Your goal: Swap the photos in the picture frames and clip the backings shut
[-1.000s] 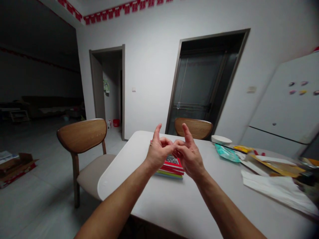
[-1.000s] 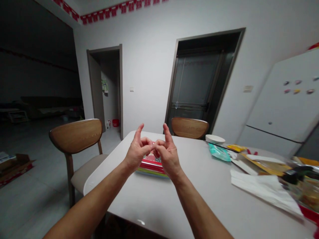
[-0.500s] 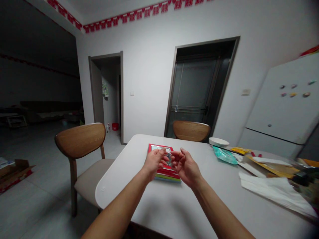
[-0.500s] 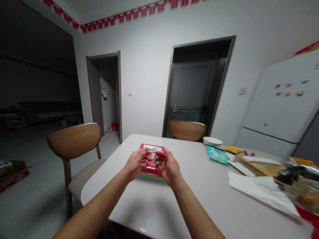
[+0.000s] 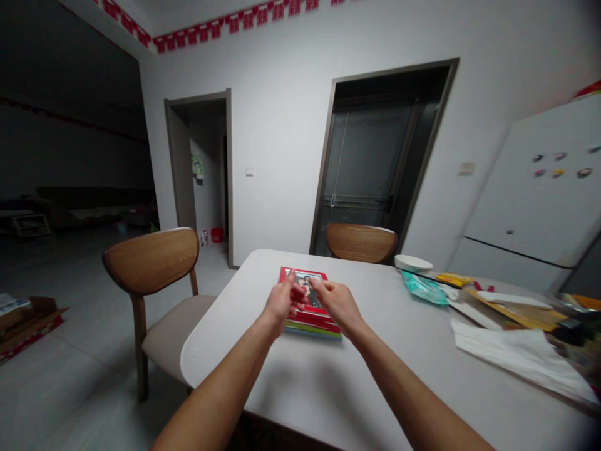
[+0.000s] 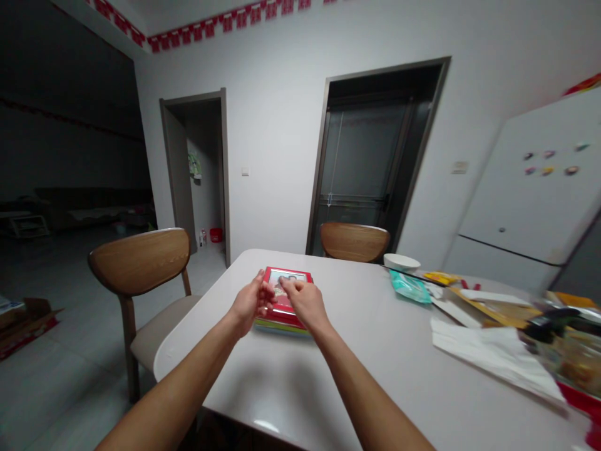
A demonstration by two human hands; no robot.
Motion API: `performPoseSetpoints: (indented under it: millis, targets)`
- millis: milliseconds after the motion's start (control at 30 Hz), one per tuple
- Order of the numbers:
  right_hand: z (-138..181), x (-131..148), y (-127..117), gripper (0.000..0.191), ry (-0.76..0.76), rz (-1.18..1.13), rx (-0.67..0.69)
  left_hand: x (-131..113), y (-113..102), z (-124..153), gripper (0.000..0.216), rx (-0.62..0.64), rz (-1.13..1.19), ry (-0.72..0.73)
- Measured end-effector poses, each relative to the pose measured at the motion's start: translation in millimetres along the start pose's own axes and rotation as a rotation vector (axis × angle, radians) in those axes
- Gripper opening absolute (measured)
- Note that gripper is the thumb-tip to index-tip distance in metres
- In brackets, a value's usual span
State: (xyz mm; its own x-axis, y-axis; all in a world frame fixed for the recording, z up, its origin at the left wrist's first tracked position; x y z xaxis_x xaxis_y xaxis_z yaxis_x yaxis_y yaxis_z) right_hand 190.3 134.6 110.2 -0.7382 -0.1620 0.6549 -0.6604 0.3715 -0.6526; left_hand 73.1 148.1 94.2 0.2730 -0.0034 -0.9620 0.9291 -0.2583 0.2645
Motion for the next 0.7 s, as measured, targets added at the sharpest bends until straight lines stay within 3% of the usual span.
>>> performPoseSetpoints:
  millis: [100,200,267,367,467,533,700]
  targets:
    - [-0.8,-26.4,15.5,0.024,-0.05,0.18,0.001,27.2,-32.3,-6.0,0.024,-0.213,-0.024,-0.003]
    - [8.6,-38.0,30.2,0.026,-0.1,0.294,0.038,56.5,-54.0,-4.0,0.021,-0.353,-0.015,-0.037]
    - [20.6,-35.7,36.7,0.024,-0.138,0.333,0.061,72.2,-57.2,1.8,0.023,-0.374,0.021,-0.061]
    - [44.8,-23.3,39.0,0.021,-0.21,0.349,0.1,83.9,-47.2,15.1,0.018,-0.306,0.106,-0.067]
    - [66.7,-12.6,28.2,0.019,-0.228,0.225,0.128,78.4,-34.0,34.4,0.02,-0.239,0.178,-0.008]
    - [73.7,-12.0,12.5,0.027,-0.156,0.028,0.101,66.3,-28.0,51.2,0.026,-0.222,0.174,0.06]
    - [80.7,-30.9,-25.0,0.054,0.267,-0.521,-0.056,12.9,-6.9,102.8,0.022,-0.113,-0.284,0.405]
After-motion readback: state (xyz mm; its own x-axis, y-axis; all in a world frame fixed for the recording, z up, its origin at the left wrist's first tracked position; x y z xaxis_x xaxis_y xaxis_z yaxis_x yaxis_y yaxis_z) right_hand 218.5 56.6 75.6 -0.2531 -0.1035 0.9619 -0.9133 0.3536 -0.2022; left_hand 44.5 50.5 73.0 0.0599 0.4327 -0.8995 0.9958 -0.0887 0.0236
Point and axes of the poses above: each hand's wrist, its own z-axis away from the middle knuckle, its own y-axis out of the palm, x = y × z, the point moved 6 cm from there along -z, towards the middle knuckle, and after that the axes turned 2 degrees about y, right-handed, at the moved point
